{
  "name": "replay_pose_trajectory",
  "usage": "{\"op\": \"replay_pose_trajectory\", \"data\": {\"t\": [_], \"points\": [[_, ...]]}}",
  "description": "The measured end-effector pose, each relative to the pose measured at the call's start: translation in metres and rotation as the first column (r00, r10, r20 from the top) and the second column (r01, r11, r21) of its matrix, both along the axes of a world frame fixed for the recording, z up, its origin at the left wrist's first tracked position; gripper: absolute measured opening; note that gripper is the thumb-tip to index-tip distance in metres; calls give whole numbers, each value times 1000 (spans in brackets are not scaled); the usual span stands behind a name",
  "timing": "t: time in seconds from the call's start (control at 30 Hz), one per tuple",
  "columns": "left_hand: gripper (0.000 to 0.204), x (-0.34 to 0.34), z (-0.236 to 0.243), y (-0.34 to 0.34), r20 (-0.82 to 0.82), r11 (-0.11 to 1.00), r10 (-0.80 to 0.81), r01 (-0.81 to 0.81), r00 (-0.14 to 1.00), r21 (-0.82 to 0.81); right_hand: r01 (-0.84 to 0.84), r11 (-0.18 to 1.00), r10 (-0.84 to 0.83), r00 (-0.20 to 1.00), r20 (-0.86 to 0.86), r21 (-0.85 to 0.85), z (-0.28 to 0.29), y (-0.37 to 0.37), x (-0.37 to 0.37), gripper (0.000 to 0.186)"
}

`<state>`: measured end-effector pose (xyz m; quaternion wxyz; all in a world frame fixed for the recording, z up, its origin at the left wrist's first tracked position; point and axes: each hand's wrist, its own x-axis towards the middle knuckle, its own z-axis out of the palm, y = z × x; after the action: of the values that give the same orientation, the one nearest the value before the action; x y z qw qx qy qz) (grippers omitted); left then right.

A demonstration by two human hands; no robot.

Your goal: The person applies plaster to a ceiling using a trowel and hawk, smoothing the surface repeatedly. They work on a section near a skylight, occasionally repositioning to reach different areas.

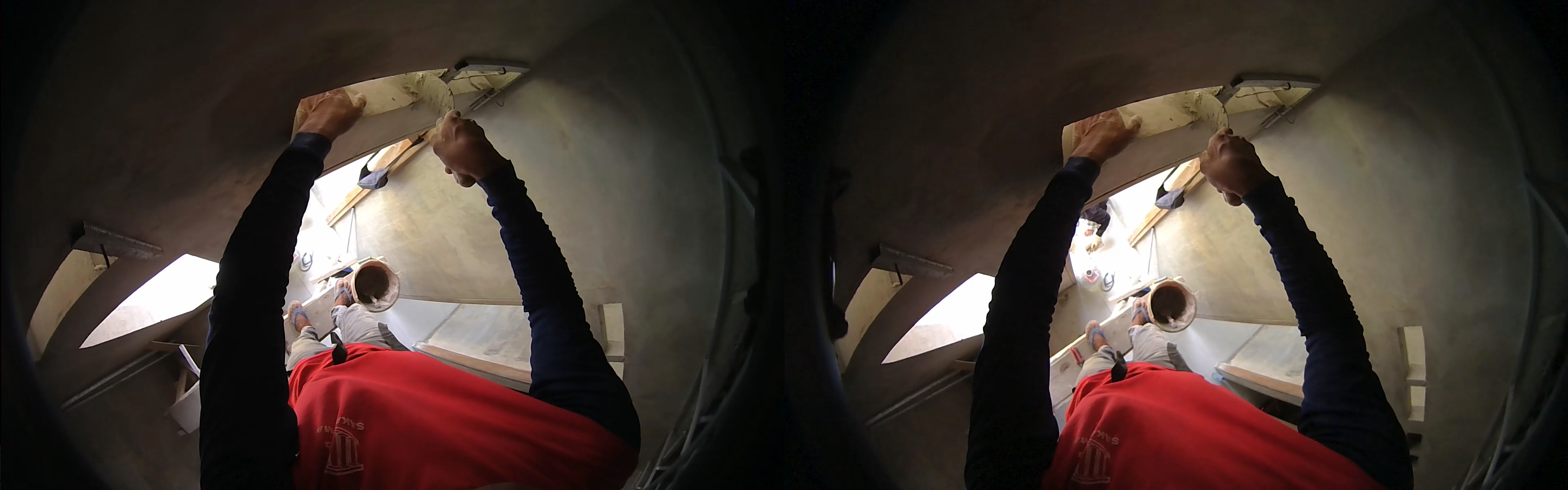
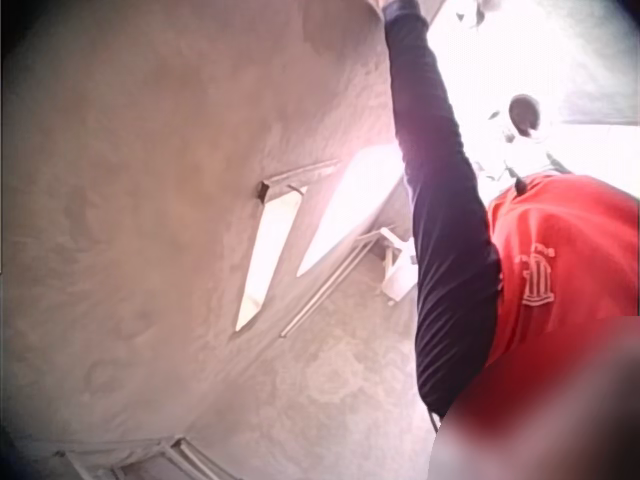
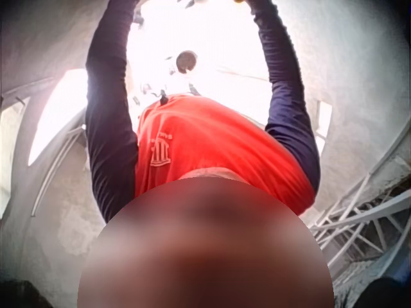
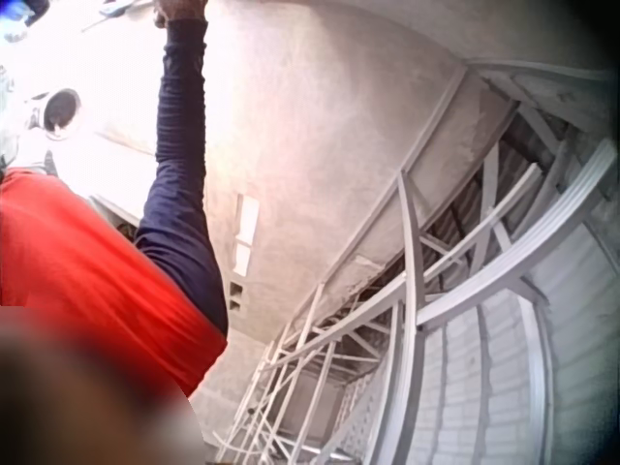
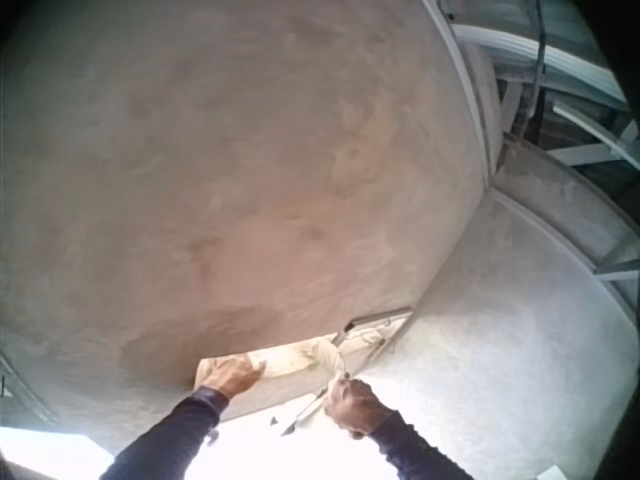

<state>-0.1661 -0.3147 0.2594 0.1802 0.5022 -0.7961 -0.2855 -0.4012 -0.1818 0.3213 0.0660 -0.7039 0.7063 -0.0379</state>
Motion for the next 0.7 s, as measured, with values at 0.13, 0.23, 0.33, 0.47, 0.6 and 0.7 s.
{"op": "replay_pose_trajectory", "data": {"t": [0.13,0.23,0.33,0.47,0.6,0.7], "points": [[56,0,-1,2,33,998,-10,12,999,-63,-105,994,110,980,-167,39,2,-2,5,10],[56,0,2,1,48,999,-14,16,999,-29,-162,942,231,949,-215,296,9,-7,6,10],[56,1,4,1,96,1000,-17,18,995,-2,38,952,14,985,-169,304,10,-16,14,17],[55,2,4,3,66,1000,-13,15,998,-25,102,991,-83,975,-205,87,11,-23,31,13],[54,2,4,3,81,999,-12,15,997,-30,191,970,-186,981,-52,149,17,-25,40,14],[54,1,3,2,96,999,-24,27,995,-32,232,938,-214,972,-99,256,16,-30,42,15]]}}
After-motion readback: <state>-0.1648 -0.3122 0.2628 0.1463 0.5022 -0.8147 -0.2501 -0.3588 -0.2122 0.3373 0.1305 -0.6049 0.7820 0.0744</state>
